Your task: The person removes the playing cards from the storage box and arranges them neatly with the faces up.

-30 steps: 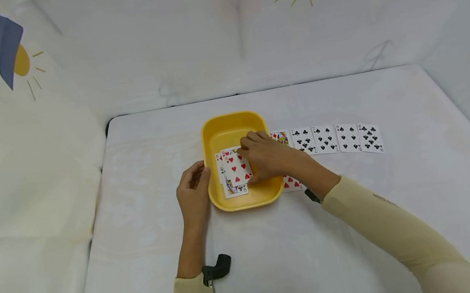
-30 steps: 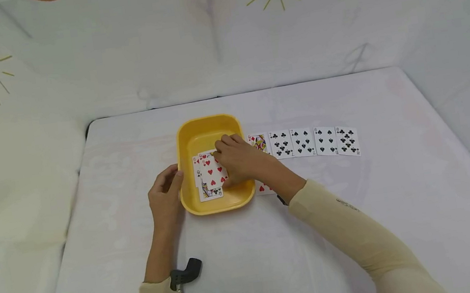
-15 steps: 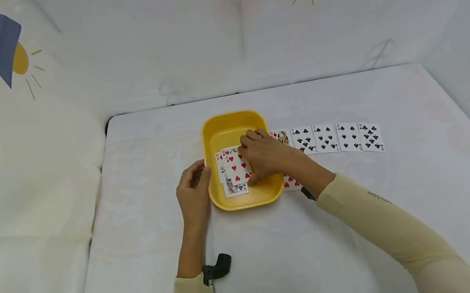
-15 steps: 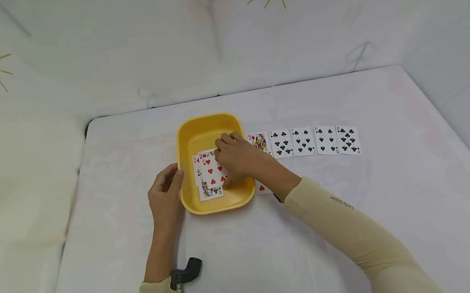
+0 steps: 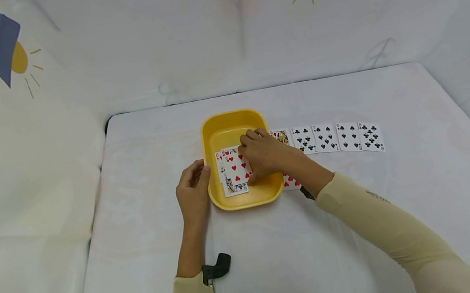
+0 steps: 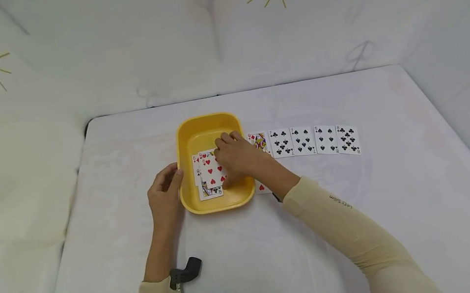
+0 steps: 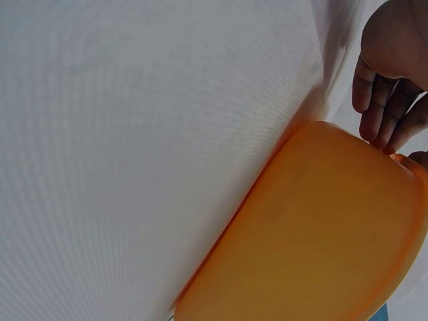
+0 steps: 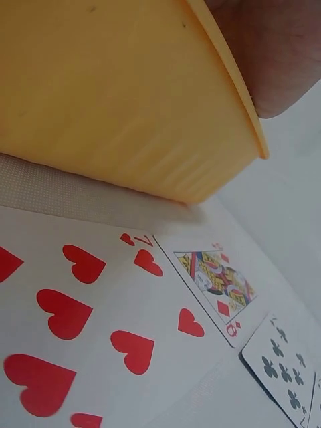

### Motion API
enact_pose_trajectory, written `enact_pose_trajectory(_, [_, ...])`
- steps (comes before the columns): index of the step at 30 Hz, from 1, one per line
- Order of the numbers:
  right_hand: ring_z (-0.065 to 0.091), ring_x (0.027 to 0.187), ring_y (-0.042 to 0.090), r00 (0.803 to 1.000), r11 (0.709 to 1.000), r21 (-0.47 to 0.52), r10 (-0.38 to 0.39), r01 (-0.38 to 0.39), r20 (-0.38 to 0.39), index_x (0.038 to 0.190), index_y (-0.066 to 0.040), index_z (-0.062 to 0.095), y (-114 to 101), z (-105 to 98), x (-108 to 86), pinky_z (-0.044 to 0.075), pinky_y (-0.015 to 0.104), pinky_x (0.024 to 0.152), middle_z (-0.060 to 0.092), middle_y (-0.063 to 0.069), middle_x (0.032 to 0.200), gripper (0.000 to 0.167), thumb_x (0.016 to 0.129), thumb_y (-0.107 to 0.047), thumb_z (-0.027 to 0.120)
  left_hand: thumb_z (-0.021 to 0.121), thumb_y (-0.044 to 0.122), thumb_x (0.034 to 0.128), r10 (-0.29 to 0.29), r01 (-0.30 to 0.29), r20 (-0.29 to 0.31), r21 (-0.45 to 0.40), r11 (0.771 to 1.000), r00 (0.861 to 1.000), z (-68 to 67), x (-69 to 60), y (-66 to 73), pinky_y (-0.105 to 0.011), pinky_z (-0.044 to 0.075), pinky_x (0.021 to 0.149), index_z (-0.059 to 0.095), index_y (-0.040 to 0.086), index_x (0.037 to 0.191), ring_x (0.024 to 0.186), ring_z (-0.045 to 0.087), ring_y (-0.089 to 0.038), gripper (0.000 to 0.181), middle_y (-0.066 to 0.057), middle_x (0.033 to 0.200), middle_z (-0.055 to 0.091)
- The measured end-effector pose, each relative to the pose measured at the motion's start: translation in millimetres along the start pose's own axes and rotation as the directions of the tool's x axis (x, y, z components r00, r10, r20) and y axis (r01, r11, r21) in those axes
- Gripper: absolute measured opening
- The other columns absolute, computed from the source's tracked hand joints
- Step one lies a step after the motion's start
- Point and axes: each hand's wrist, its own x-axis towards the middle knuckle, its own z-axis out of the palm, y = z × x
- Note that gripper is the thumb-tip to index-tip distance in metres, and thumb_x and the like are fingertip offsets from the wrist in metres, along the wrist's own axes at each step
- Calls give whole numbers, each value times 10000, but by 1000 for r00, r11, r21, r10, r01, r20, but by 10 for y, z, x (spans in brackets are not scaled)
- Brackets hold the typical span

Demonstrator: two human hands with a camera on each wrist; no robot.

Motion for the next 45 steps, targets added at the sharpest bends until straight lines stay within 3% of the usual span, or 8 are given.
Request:
enact_pose_trajectory(7, [371,1123,276,1000,1000,-8,0,0,-9,1248,-74,604,5,9,5,260,454,1075,475,73,1121,827,710,-676,786,634,130,991,1,-1,-4,-4,1000,1000,-1,-5,-6,-226,473,939,630,-54,1274,1022,567,-123,338,-216,1231,604])
enact_pose_trajectory(30, [369,1088,272,1000,1000,13,11,-10,-22,1172,-68,607,13,22,12,274,438,1015,461,65,1060,799,693,-677,800,622,144,1000,-8,8,0,5,1000,1000,2,-9,-8,-232,469,955,627,-33,1283,1038,565,-124,334,-166,1232,608])
enact_pose_trajectory(37, [363,1123,276,1000,1000,14,22,-22,-19,1267,-64,571,18,27,13,269,438,1023,456,74,1123,878,689,-684,797,623,142,999,-4,4,0,1,1000,1000,6,-5,-4,-239,469,957,628,-32,1283,1044,566,-129,333,-165,1232,607])
enact_pose_trajectory(45, [366,1101,272,1000,1000,15,19,-19,-21,1165,-70,617,14,13,3,269,434,1003,456,65,1081,814,675,-692,803,623,134,998,4,-4,4,-13,1000,1000,6,-3,-13,-238,468,955,629,-36,1279,1047,565,-132,328,-198,1247,598])
